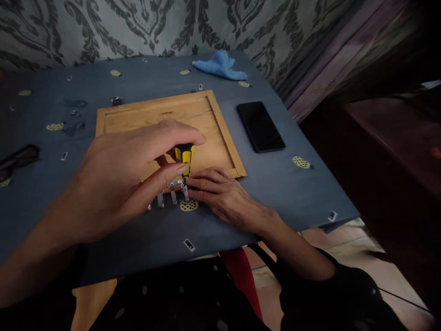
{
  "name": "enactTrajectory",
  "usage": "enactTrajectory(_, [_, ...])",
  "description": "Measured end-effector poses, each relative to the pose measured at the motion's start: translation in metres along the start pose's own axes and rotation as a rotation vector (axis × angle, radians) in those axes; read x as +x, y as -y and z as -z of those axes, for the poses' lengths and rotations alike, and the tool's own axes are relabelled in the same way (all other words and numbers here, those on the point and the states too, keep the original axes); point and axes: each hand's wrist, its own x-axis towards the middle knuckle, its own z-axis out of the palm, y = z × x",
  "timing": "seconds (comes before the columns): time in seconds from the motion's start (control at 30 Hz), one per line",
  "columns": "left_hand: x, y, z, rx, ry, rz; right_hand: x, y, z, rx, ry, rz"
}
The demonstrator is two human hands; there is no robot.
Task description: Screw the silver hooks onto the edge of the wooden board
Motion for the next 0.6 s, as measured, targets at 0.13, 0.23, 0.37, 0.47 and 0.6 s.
enactTrajectory(0.13, [0.0006,-0.0027,-0.0023,-0.011,-0.054,-0.025,0.0001,0.0005,0.0005,-0.004,-0.004,0.004])
enactTrajectory(0.23, [-0.0008,-0.0056,-0.0022,0.027,-0.092,-0.006,0.0005,0.001,0.0008,-0.012,-0.013,0.009])
enactTrajectory(0.37, [-0.0013,-0.0086,0.0001,0.024,-0.076,0.037,0.0008,0.0012,0.001,-0.014,-0.009,0.008])
enactTrajectory(0.47, [-0.0012,-0.009,0.0013,-0.045,-0.052,0.057,0.0008,0.0013,0.0013,-0.008,0.017,-0.011])
enactTrajectory(0.6, [-0.0032,-0.0076,0.0029,-0.049,-0.02,0.08,0.0013,0.0017,0.0013,-0.002,0.011,-0.016])
